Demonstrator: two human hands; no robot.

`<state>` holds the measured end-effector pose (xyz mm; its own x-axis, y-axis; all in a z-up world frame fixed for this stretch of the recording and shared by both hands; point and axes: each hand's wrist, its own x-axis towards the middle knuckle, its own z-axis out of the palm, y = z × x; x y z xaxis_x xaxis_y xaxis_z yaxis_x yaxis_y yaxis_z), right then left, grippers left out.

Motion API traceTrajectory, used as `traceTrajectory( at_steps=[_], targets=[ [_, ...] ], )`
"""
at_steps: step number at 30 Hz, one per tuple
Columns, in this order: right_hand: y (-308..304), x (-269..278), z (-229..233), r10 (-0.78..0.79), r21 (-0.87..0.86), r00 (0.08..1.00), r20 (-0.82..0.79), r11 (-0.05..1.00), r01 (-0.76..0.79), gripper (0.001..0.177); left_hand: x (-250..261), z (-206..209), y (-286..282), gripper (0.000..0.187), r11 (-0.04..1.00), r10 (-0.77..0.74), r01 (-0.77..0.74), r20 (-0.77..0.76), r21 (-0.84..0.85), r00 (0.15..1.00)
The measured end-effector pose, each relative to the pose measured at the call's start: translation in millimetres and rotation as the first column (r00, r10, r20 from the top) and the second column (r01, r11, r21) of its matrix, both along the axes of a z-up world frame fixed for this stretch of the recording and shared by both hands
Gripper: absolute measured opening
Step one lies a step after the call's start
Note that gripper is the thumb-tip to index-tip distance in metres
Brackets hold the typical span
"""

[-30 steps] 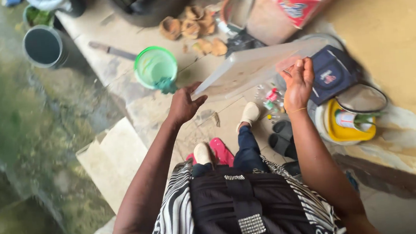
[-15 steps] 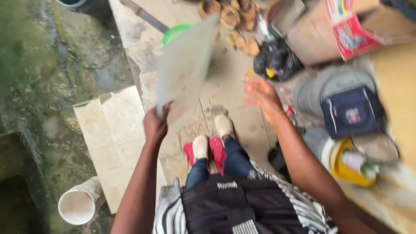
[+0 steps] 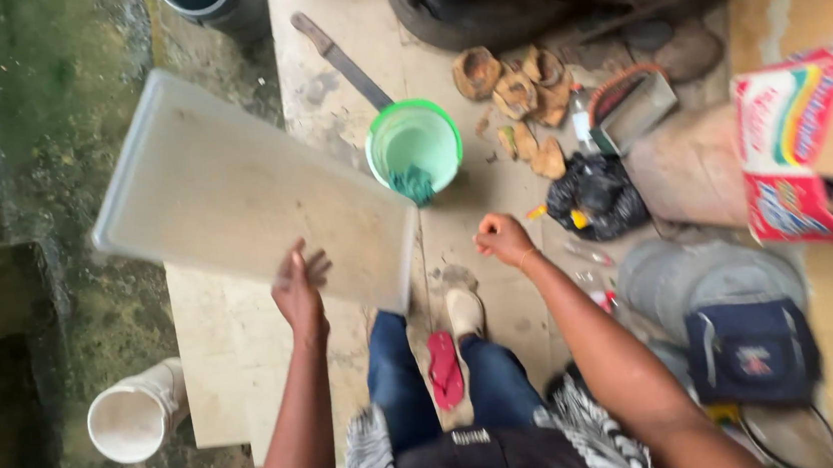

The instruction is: The recorder retrieves a plastic container lid and wipes it clean with a green cloth.

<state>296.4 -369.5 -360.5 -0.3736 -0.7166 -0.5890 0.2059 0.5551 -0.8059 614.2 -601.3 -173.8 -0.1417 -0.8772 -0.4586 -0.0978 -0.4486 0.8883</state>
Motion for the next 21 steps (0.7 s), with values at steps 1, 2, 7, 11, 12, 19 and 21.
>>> traceTrajectory(
  at_steps=[1,2,7,11,12,19,21],
  targets=[
    [-21.4,-4.9,-10.8,0.002,-0.006,1.0,0.0,1.0,-0.002,0.021,-4.6,-8.9,-10.1,0.052,1.0,0.002,-0.002,0.0,-0.006,1.0],
    [-31.4,-0.4,-20.3,-0.023,0.09,0.998,0.05,0.996,0.018,0.02,-2.7,-16.5,-12.8,0.05,0.999,0.012,-0.013,0.023,0.043,1.0],
    [-72.9,16.6,-106.3,-0.148,0.272,0.981,0.123,0.956,0.11,0.018,-0.3,-56.8,-45.5,0.044,0.985,0.051,-0.068,0.112,0.157,0.992],
    [-114.3,25.6,-129.7,-0.313,0.422,0.938,0.153,0.878,0.224,0.061,10.5,-83.8,-67.2,0.044,0.964,0.095,-0.127,0.146,0.233,0.985],
    [-125.9,29.8,-124.6,-0.342,0.49,0.931,0.127,0.838,0.241,0.087,13.9,-86.7,-70.4,0.044,0.956,0.111,-0.149,0.158,0.251,0.981],
    [-124.2,42.6,-244.1,-0.44,0.443,0.861,0.254,0.844,0.301,0.103,41.9,-108.0,-86.8,0.044,0.943,0.155,-0.201,0.184,0.265,0.971],
    [-113.7,46.3,-281.7,-0.514,0.543,0.829,0.22,0.771,0.334,0.082,46.0,-103.9,-89.1,0.044,0.939,0.17,-0.219,0.195,0.265,0.966]
  ],
)
